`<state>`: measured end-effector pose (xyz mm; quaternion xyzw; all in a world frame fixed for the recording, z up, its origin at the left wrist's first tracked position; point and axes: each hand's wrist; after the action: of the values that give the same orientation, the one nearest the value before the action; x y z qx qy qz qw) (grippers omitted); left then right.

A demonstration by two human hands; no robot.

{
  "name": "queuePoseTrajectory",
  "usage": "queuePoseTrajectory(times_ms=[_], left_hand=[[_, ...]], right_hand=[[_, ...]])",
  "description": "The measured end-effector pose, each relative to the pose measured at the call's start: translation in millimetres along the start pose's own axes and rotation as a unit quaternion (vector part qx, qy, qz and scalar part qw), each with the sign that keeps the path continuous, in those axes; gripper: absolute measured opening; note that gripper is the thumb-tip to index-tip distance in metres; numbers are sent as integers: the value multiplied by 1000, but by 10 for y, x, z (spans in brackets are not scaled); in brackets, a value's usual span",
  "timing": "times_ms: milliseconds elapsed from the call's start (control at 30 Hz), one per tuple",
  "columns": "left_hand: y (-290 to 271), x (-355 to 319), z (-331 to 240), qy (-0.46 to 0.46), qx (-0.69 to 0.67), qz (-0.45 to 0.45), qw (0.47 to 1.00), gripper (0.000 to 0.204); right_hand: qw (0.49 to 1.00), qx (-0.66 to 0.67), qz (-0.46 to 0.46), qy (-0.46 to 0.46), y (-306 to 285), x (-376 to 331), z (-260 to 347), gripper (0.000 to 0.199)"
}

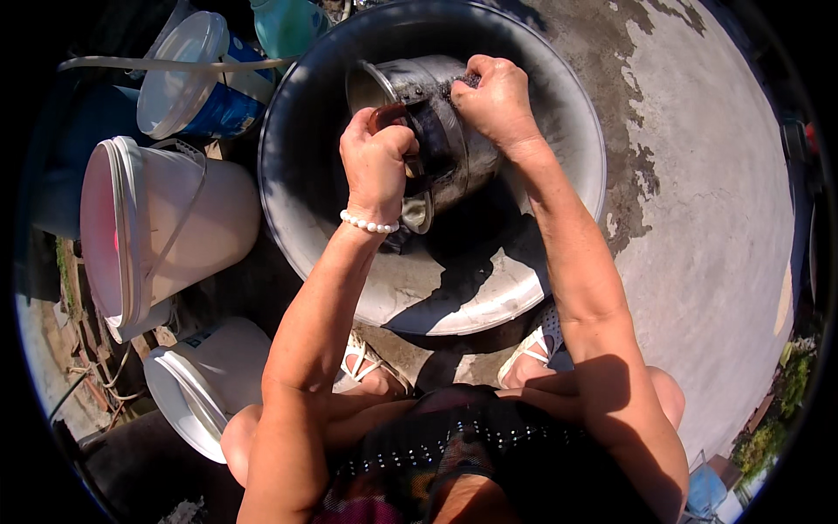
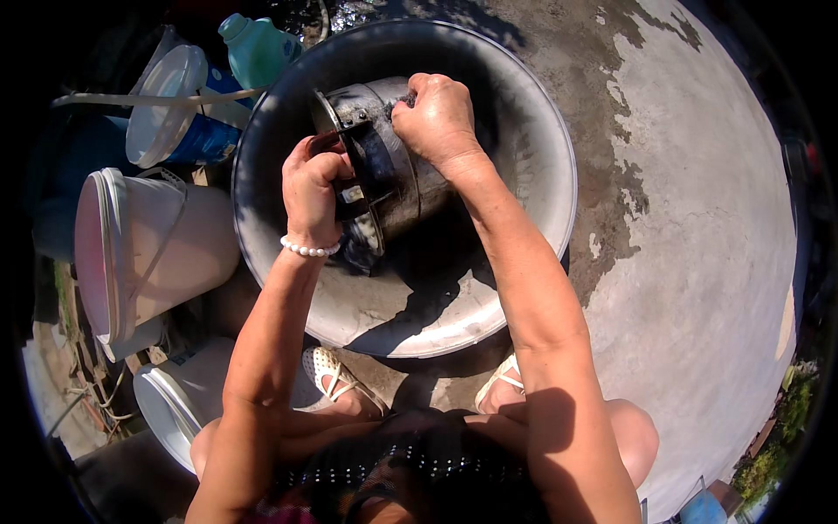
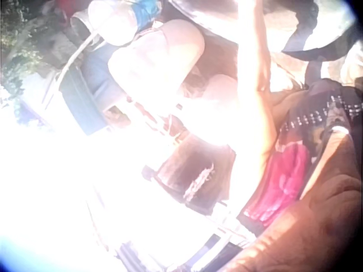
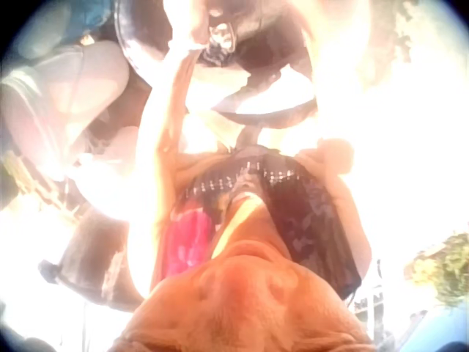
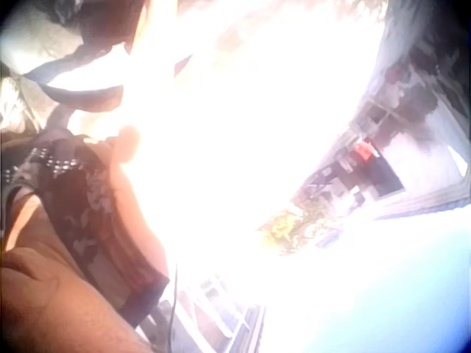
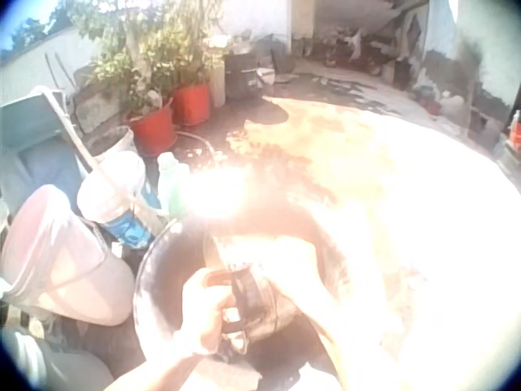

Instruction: The person carries a metal pot and lid outside, then squats to wash them in a large basin using water from a bucket and a red scoop. The person scrubs the pot's interior and exterior with a dark scrubber and rinses the lid and pot repeatedly.

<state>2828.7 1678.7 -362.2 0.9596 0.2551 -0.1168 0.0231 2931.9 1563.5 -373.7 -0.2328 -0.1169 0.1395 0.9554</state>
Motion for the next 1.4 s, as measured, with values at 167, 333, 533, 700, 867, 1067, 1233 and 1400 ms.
queuePoseTrajectory(times_ms=[167, 333, 533, 700, 867, 1067, 1233, 1400], left_hand=[[32, 29, -45, 38, 20, 17, 999, 29], [-22, 55, 4, 8, -14, 7, 1000, 26], [26, 32, -8, 19, 20, -3, 1000, 26], [37, 76, -18, 22, 3, 0, 1000, 24], [52, 73, 17, 39, 17, 6, 999, 22], [-10, 68, -5, 32, 51, 23, 998, 22], [20, 78, 25, 50, 55, 21, 997, 22], [-53, 80, -16, 32, 44, 36, 998, 23]], right_hand=[[992, 46, -30, -118, 205, -158, 44, 15], [988, 69, 25, -134, 247, -373, 86, 12], [991, 48, 18, -122, 203, -233, 44, 12], [988, 25, -44, -148, 241, -158, 51, 14], [988, 50, 16, -143, 161, -114, -37, 15], [995, 26, 15, -94, 50, -241, -148, 15], [992, -7, -32, -125, 170, -29, -131, 14], [991, -5, 36, -126, 176, 15, -135, 13]])
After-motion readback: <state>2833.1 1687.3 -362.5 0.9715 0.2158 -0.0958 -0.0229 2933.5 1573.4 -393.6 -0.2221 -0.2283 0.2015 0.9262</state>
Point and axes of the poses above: each hand's wrist, its own x-axis towards the middle knuckle, its own y-axis out of the palm, z = x × y, and after that the axes turned 12 degrees about x, right-handed
